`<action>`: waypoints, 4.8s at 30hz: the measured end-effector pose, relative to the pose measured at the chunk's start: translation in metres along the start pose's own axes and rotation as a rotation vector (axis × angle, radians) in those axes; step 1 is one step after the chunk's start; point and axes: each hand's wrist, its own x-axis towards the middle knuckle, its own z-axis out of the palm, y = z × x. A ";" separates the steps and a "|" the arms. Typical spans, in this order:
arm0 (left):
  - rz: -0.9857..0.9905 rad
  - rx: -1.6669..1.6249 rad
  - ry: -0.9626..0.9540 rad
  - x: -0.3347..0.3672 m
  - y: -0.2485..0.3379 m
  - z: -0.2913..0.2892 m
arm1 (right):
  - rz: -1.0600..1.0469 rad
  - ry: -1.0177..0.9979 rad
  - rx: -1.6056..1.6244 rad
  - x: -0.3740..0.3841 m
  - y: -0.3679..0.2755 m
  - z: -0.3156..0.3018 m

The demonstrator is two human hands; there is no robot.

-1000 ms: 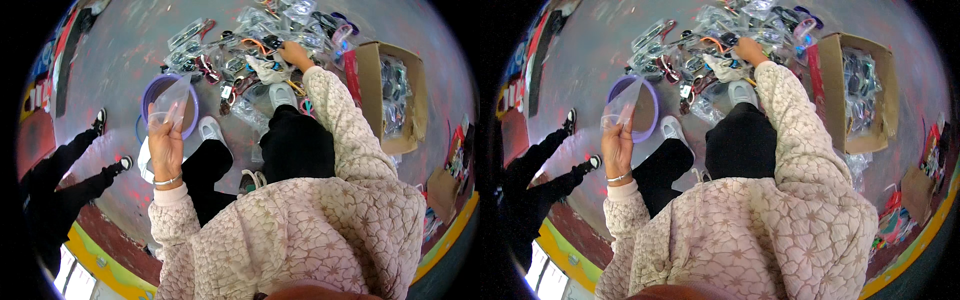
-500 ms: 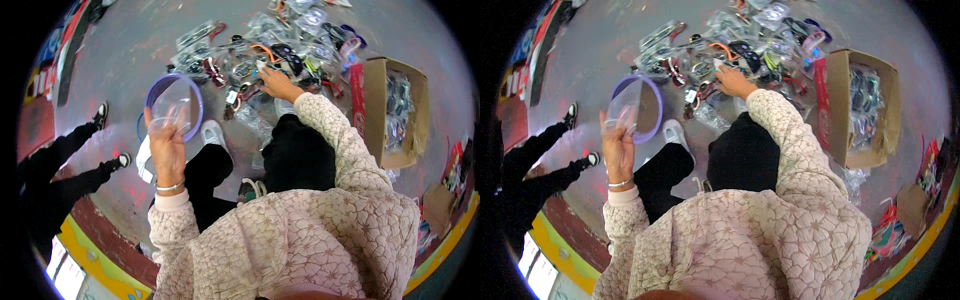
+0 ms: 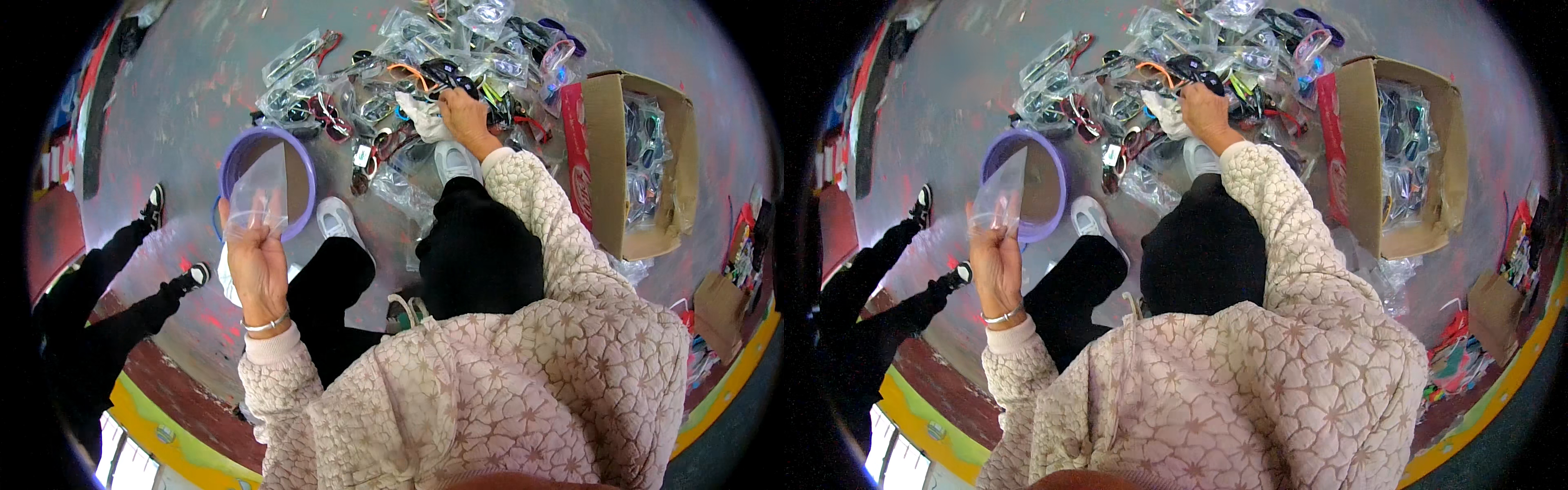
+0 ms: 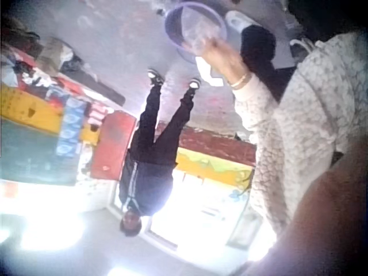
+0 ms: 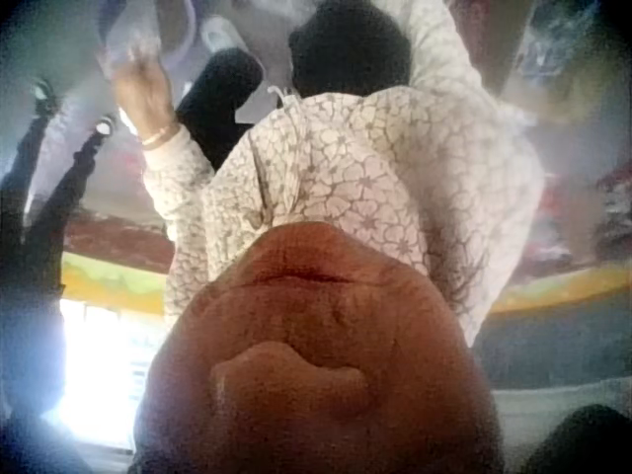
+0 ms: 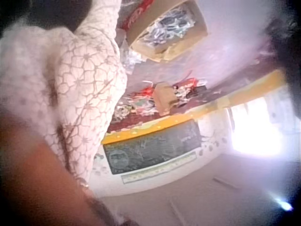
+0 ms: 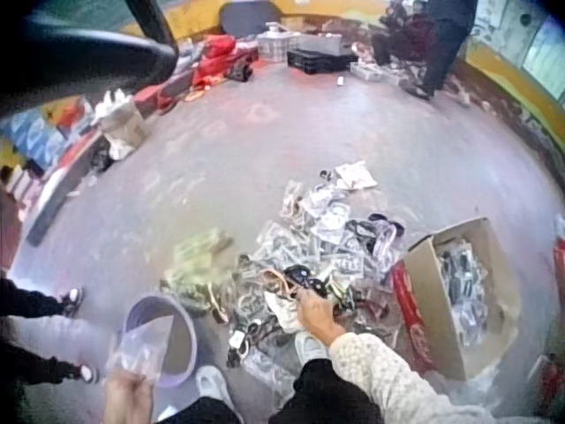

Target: The person sits on the floor and places individual pairs of sunglasses into small plastic bags, sometimes wiping the lenses with a cloth before sealing the bag and placing it into a box.

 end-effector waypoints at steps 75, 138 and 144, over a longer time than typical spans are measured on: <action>0.692 -0.047 -0.152 -0.034 0.068 0.038 | -0.353 0.240 0.375 -0.048 -0.345 -0.224; -0.030 -0.852 -0.448 -0.034 0.066 0.037 | -0.109 -0.421 0.913 -0.029 -0.314 -0.229; 0.097 -0.537 -0.570 -0.041 0.063 0.044 | -0.143 -0.316 1.021 -0.029 -0.304 -0.208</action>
